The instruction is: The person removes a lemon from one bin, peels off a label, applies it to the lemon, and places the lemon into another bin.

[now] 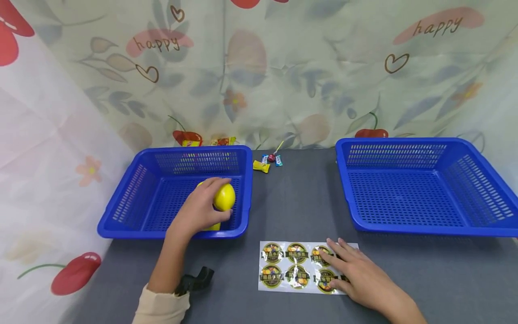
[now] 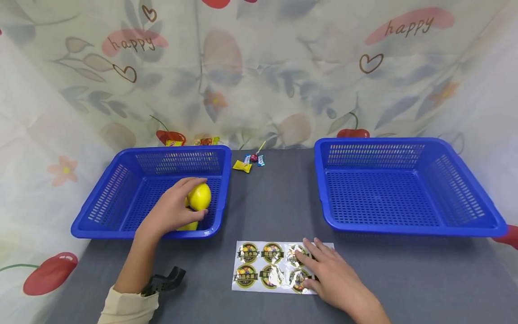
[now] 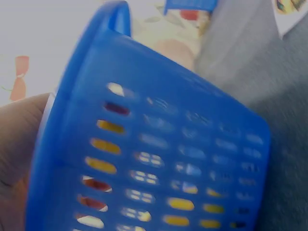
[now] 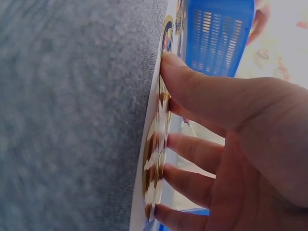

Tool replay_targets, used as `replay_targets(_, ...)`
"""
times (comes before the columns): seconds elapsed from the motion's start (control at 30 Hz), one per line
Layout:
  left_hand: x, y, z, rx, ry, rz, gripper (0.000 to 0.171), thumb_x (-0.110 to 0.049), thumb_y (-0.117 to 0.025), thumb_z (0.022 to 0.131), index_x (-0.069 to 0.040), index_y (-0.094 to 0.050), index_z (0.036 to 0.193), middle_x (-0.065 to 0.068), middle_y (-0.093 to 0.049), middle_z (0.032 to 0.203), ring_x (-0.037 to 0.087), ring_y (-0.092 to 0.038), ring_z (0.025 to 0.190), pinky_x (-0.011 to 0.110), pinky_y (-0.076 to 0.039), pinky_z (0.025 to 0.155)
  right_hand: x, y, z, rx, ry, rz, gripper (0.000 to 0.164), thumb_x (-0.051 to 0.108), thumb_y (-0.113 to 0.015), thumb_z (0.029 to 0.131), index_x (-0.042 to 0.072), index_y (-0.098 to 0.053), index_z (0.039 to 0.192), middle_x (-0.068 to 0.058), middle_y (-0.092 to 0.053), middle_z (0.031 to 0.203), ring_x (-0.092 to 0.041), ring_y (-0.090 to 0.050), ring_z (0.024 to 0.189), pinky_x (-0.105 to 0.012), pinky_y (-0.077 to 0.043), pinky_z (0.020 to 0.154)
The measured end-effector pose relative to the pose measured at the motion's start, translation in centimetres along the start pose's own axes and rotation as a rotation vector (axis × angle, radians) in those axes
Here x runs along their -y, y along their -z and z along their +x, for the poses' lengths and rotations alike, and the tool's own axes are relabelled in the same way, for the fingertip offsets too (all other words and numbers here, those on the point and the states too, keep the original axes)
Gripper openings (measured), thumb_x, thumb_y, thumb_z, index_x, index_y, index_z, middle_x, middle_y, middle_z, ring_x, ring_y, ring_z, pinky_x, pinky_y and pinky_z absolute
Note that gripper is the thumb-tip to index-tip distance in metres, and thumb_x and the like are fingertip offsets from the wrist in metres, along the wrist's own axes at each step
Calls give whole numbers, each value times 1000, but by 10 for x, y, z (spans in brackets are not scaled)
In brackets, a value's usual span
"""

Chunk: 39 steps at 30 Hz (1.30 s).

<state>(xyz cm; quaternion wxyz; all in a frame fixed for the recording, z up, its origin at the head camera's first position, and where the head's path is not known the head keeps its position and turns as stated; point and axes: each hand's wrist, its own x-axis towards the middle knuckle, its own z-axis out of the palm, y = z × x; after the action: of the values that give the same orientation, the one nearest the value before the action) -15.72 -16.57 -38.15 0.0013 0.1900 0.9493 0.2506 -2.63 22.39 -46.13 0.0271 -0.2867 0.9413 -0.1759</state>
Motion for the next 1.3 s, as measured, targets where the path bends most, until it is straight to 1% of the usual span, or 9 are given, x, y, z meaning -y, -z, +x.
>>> replay_targets(0.1,-7,2,-1,-55,-18,-35,73,-21,-83,78,-13,-52,144,14,-48,146,35,-50,123,55,-48,98,-1,-1,0,-15,6,1,63,37,-76,87,11,-59,141,-20,-46,150,-47,-41,135,-66,-39,100)
replay_targets(0.23,-23,-1,0,-80,-58,-87,73,-19,-82,79,-14,-52,145,13,-44,151,36,-47,129,56,-46,100,-2,-2,0,-20,6,8,62,38,-75,87,11,-59,141,-20,-46,149,-47,-41,135,-67,-38,100)
replay_targets(0.37,-47,-7,0,-100,-157,-81,70,-18,-84,80,-14,-54,144,13,-43,152,36,-45,133,57,-43,103,-2,-2,-2,-21,3,14,62,37,-76,87,11,-59,141,-20,-46,149,-47,-41,135,-67,-38,100)
replay_targets(0.5,-71,-20,4,-75,-271,-60,71,-21,-86,80,-15,-55,144,13,-43,152,36,-46,132,54,-41,105,-2,-2,-2,-19,-3,18,62,37,-75,88,11,-59,141,-20,-45,150,-47,-40,136,-67,-38,100)
replay_targets(0.57,-80,-30,8,-42,-294,-90,71,-24,-86,81,-16,-54,144,12,-43,152,33,-47,132,51,-44,104,-2,-1,-2,-15,-9,16,62,37,-75,88,11,-59,142,-19,-45,150,-47,-40,136,-67,-38,101)
replay_targets(0.73,-95,-62,22,20,-261,-175,71,-30,-83,83,-16,-53,145,12,-46,150,29,-54,126,43,-50,97,-2,0,-3,-3,-20,13,62,37,-75,89,12,-58,142,-18,-44,151,-46,-40,136,-67,-37,101)
replay_targets(0.93,-104,-103,42,36,-217,-219,70,-30,-83,82,-13,-54,143,9,-51,143,26,-57,119,40,-52,93,-2,1,-2,18,-33,28,62,35,-75,89,12,-57,143,-18,-42,153,-46,-38,138,-69,-36,101)
replay_targets(1.13,-92,-135,51,57,-168,-258,70,-28,-84,82,-10,-53,143,9,-54,141,24,-56,120,40,-50,96,0,-1,-2,34,-49,55,63,37,-74,90,13,-56,145,-17,-41,154,-45,-36,139,-70,-34,102)
replay_targets(1.3,-80,-142,55,93,-134,-276,79,-32,-83,82,-10,-46,148,8,-50,146,25,-53,124,43,-47,100,-1,-1,-3,35,-58,58,63,35,-74,89,13,-55,145,-16,-40,155,-45,-34,140,-70,-34,102)
